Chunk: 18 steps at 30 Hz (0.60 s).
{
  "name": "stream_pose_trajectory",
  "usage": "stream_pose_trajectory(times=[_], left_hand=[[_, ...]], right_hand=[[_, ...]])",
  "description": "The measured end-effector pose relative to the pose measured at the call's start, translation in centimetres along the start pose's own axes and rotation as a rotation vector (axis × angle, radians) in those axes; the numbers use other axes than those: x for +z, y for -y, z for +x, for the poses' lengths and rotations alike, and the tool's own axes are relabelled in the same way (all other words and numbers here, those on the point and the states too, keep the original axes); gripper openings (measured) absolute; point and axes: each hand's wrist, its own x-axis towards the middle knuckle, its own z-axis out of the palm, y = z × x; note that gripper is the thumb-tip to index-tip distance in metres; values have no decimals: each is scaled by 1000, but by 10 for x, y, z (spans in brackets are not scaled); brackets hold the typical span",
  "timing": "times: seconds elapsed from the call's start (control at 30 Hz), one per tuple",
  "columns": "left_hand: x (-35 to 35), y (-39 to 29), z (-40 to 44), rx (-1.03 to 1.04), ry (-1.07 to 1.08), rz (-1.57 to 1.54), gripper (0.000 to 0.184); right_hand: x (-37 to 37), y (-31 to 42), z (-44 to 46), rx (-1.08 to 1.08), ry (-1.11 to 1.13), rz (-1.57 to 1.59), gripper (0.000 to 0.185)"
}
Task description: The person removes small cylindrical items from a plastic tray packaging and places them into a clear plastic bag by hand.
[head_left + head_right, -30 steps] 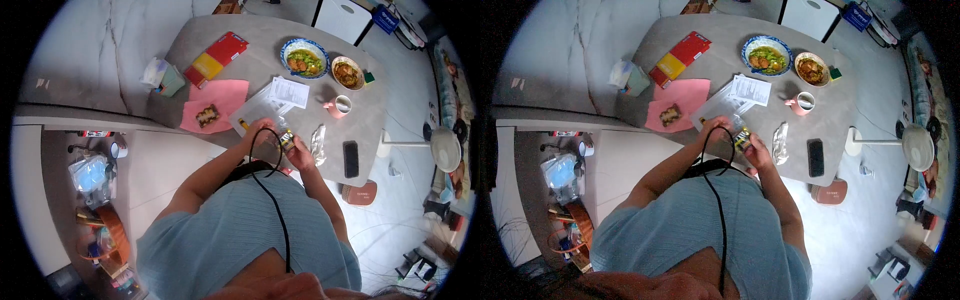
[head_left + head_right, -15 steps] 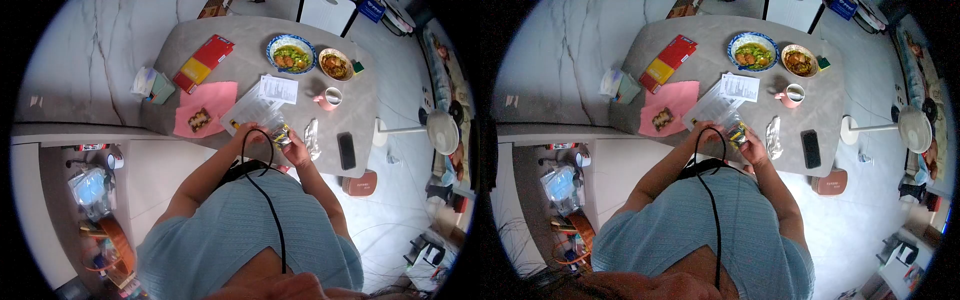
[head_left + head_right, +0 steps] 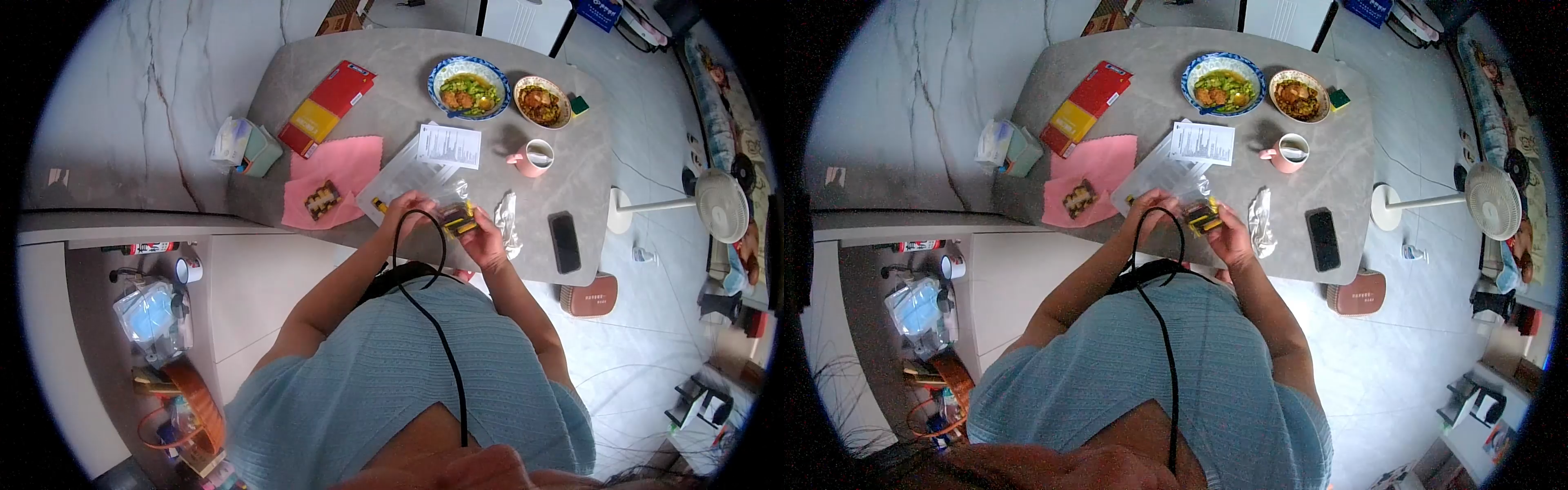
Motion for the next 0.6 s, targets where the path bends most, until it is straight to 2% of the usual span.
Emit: stream_pose_trajectory(times=[0.03, 0.07, 0.13, 0.17, 0.23, 0.33, 0.43, 0.6], left_hand=[[-1, 1, 0, 87, 21, 56, 15], [-1, 2, 1, 87, 21, 56, 15], [2, -4, 3, -71, 109, -43, 18], [4, -9, 0, -70, 107, -43, 18], [9, -21, -8, -189, 75, 86, 23], [14, -13, -8, -115, 21, -77, 26], [17, -28, -14, -127, 38, 1, 28], [14, -17, -8, -125, 115, -59, 29]], right_hand=[[-2, 0, 1, -1, -14, 3, 37], [-5, 0, 1, -1, -14, 3, 37], [-2, 0, 0, 0, -39, -2, 39], [3, 0, -1, 1, -38, -2, 39], [14, -1, -4, -60, -24, -53, 41], [14, -3, -4, -70, 26, -65, 43], [14, -4, -2, -69, -34, -24, 45], [45, 1, -9, -68, -58, -49, 44]])
